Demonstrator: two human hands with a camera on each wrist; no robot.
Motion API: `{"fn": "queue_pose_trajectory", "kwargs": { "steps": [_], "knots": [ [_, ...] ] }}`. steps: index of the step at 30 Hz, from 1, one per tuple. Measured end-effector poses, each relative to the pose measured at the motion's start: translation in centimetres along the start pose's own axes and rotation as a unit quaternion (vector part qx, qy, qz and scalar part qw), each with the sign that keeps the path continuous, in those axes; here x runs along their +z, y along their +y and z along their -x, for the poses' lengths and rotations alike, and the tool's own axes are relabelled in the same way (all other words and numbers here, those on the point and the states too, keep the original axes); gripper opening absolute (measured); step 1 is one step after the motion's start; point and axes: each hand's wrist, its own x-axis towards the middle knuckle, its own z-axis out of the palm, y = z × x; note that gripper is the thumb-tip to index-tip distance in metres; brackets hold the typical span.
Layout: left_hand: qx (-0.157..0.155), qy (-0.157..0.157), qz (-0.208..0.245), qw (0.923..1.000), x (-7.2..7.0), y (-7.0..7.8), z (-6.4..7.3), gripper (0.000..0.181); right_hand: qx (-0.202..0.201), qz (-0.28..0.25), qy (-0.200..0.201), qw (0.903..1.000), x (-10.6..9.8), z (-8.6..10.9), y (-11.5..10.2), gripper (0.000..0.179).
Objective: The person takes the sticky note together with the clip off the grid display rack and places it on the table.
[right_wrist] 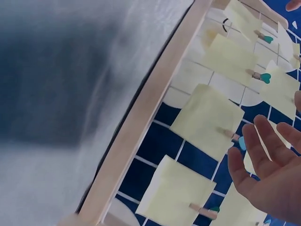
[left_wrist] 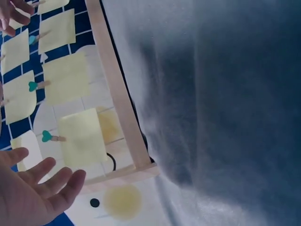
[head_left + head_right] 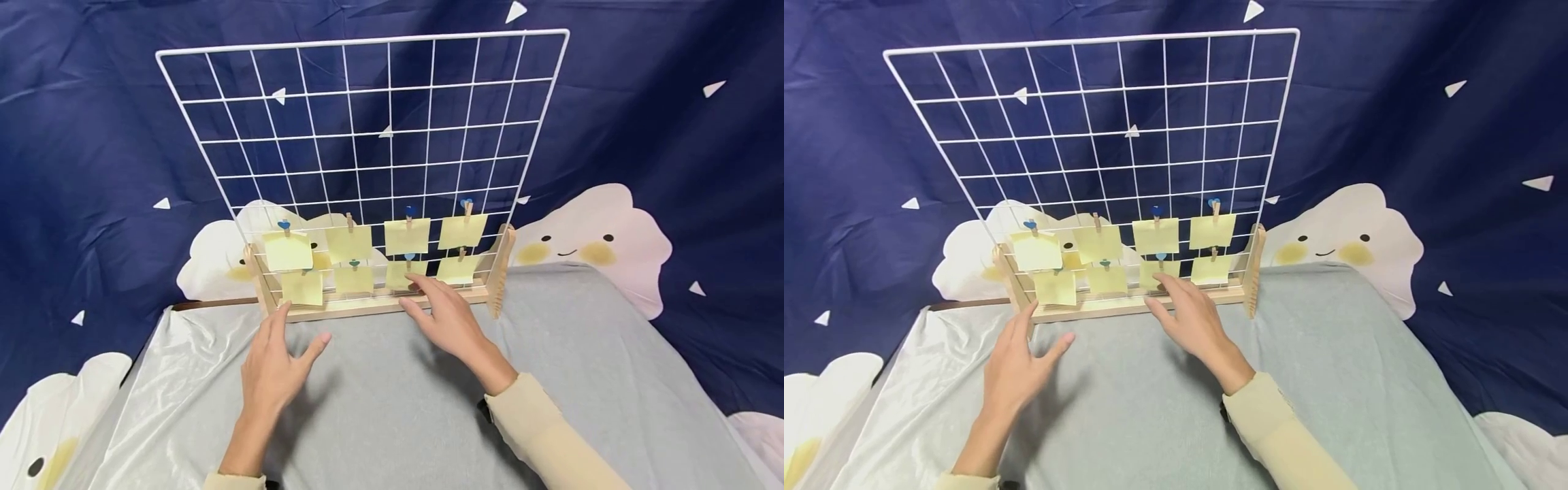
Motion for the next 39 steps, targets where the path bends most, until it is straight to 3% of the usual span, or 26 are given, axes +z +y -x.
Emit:
{"fn": "queue_pose_trajectory", "kwargs": {
  "steps": [8,17,27,32,39],
  "knots": [
    [-0.042,0.015,0.099,0.9941,0.2,-0.3,-0.9,0.085,-0.019,-0.064,0.000,0.9978,0.8,-2.2,-1.3,0.043],
    [-0.077,0.038,0.206,0.9747,0.2,-0.7,-2.4,0.077,-0.012,-0.120,-0.011,0.9926,1.7,-4.1,-2.6,0.041],
    [-0.109,0.036,0.251,0.9612,0.1,-0.8,-3.1,0.075,-0.014,-0.141,-0.014,0.9898,2.2,-5.9,-4.1,0.036],
    [-0.128,0.037,0.279,0.9509,0.0,-0.6,-3.9,0.071,-0.004,-0.154,-0.017,0.9880,2.6,-6.8,-5.0,0.035],
    [-0.138,0.040,0.299,0.9432,0.0,-0.2,-5.1,0.074,-0.003,-0.164,-0.019,0.9862,3.2,-8.2,-6.2,0.037]
  ]
}}
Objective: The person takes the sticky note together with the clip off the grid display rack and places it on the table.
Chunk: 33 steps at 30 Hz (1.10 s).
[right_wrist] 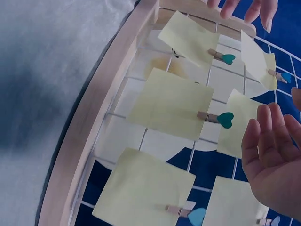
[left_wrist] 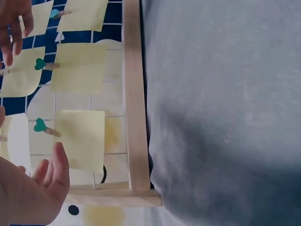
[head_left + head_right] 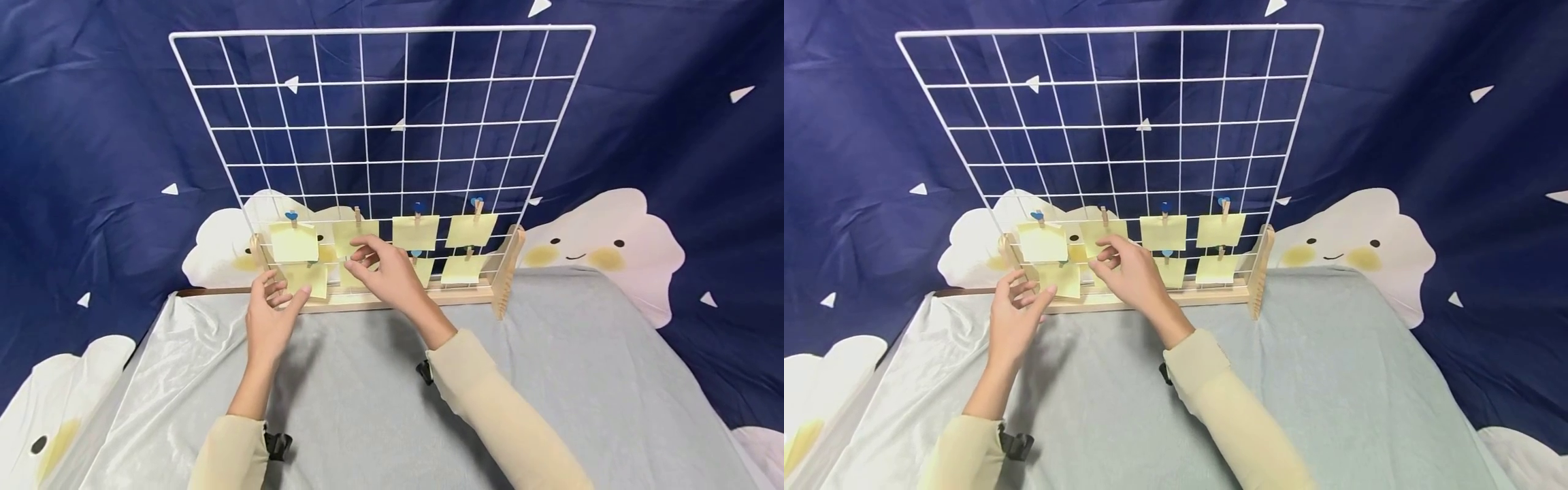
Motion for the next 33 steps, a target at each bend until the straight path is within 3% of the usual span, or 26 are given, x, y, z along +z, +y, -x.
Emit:
{"fn": "queue_pose_trajectory", "kwargs": {
  "steps": [8,16,33],
  "knots": [
    [-0.037,-0.010,0.083,0.9958,0.3,0.5,-0.9,0.080,-0.007,-0.027,0.005,0.9996,0.8,-1.2,-0.4,0.034],
    [-0.085,-0.015,0.129,0.9878,0.6,0.9,-1.9,0.078,-0.003,-0.052,0.011,0.9986,1.9,-2.6,-1.4,0.029],
    [-0.100,0.005,0.171,0.9802,1.0,1.7,-2.9,0.066,0.000,-0.113,0.034,0.9930,4.0,-5.8,-3.2,0.027]
  ]
}}
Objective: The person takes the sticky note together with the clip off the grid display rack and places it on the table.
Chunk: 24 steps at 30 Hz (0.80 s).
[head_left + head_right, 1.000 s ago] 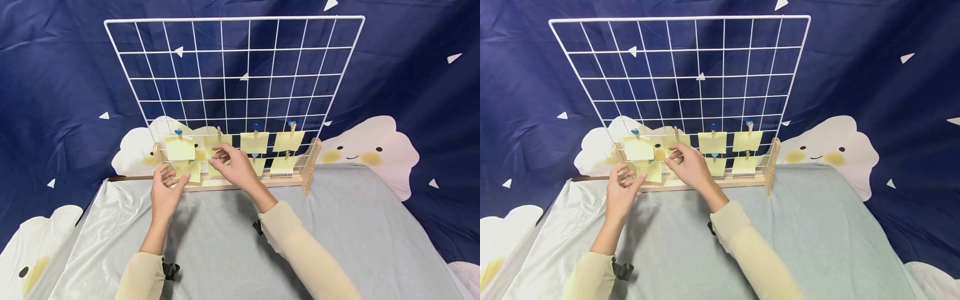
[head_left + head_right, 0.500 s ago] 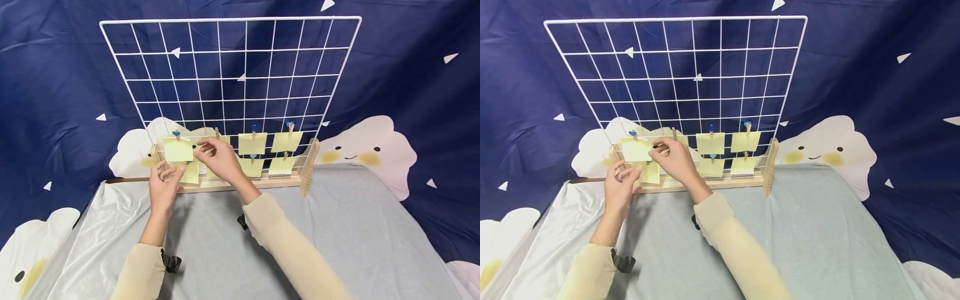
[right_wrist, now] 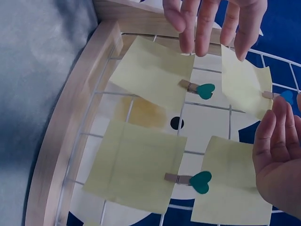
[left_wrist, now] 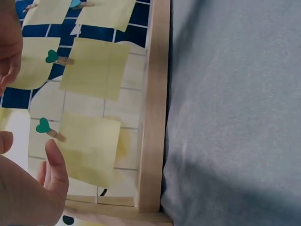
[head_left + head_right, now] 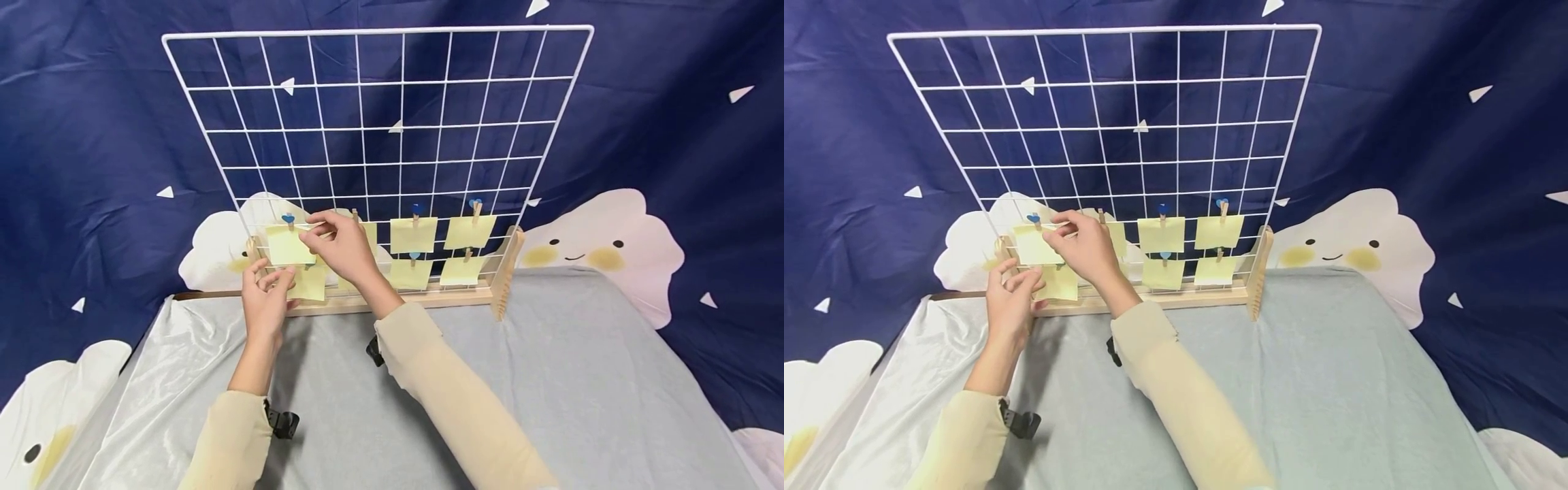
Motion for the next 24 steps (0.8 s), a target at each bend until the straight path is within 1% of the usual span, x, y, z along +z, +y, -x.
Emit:
{"fn": "queue_pose_trajectory", "kwargs": {
  "steps": [8,13,15,18,21,24],
  "knots": [
    [0.002,-0.002,0.020,0.9998,0.4,0.0,-0.5,0.063,0.004,-0.005,0.003,1.0000,1.2,-1.0,-0.4,0.030],
    [-0.012,-0.002,0.038,0.9992,0.9,0.1,-0.6,0.059,0.013,0.008,0.015,0.9998,1.9,-1.4,-0.7,0.033],
    [-0.017,0.004,0.048,0.9987,0.9,0.0,-0.7,0.054,0.016,0.016,0.020,0.9995,2.2,-1.5,-0.8,0.033],
    [-0.020,0.020,0.066,0.9974,0.9,-0.1,-1.0,0.044,0.020,0.026,0.018,0.9993,2.5,-1.6,-1.0,0.034],
    [-0.012,0.032,0.080,0.9962,0.7,-0.1,-1.3,0.031,0.020,0.046,0.015,0.9987,2.7,-1.8,-1.3,0.035],
    [-0.004,0.038,0.089,0.9953,0.7,-0.1,-1.5,0.021,0.023,0.068,0.021,0.9972,2.8,-2.1,-1.6,0.032]
  ]
}}
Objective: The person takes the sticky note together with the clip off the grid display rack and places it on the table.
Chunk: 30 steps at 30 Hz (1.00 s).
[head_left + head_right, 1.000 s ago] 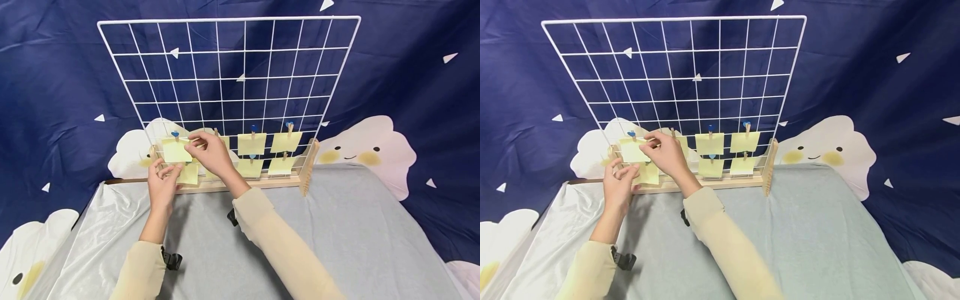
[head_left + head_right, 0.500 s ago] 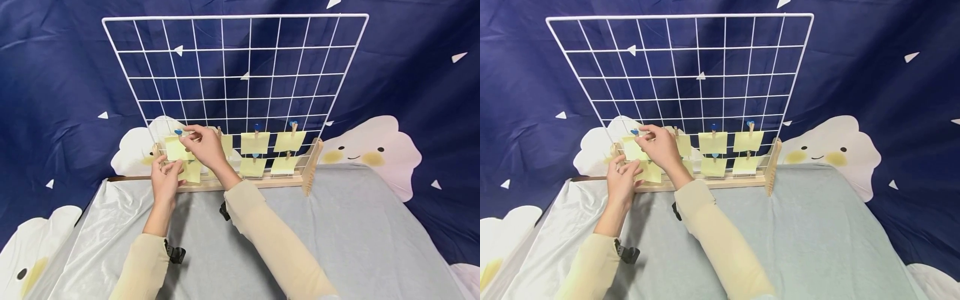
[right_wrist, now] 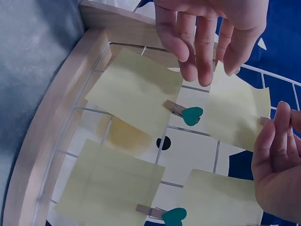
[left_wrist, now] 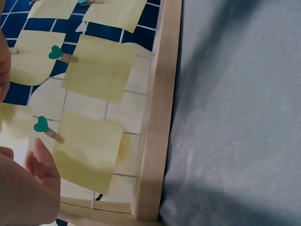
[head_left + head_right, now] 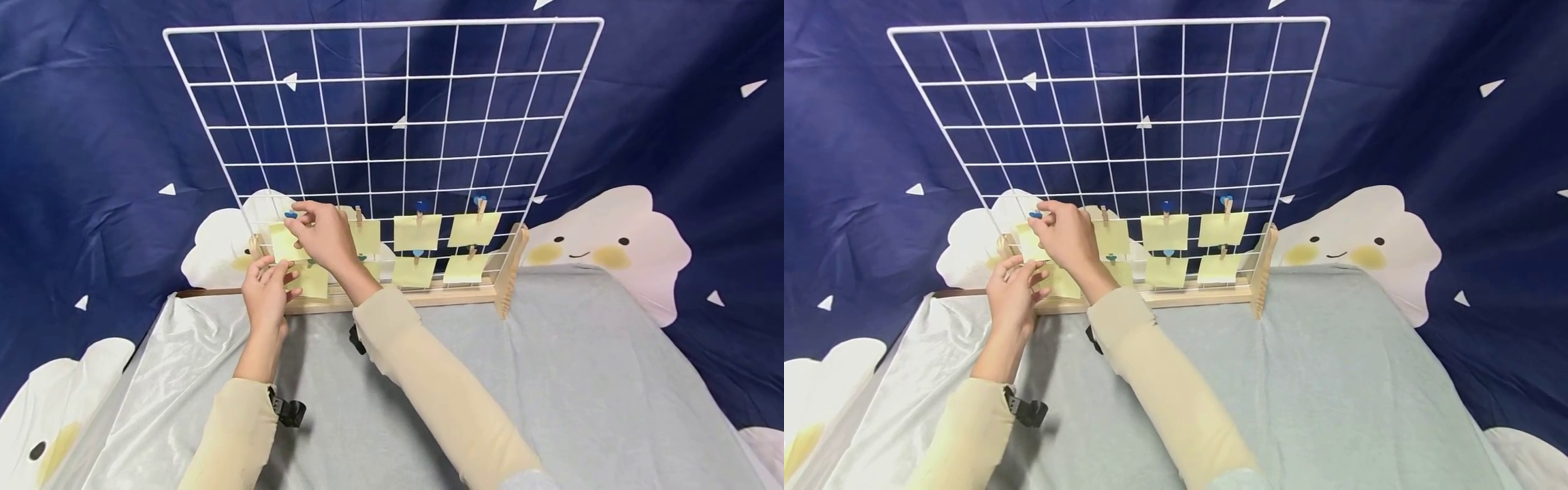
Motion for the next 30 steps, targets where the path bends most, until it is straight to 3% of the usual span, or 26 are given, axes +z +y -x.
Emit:
{"fn": "queue_pose_trajectory", "kwargs": {
  "steps": [11,18,22,30],
  "knots": [
    [0.019,0.009,-0.003,0.9998,0.21,0.38,-0.22,0.011,-0.001,0.036,0.026,0.9990,-0.20,-0.53,-0.01,0.016],
    [0.019,0.009,0.000,0.9998,-0.03,0.43,-0.09,0.010,0.004,0.088,0.057,0.9945,0.03,-0.16,0.29,0.012],
    [0.025,0.010,-0.003,0.9996,-0.19,0.43,-0.03,0.010,-0.001,0.080,0.076,0.9939,0.12,-0.05,0.41,0.010],
    [0.038,0.009,0.010,0.9992,-0.65,0.60,0.21,0.009,-0.053,0.013,0.104,0.9931,-0.44,-0.07,0.36,0.010]
  ]
}}
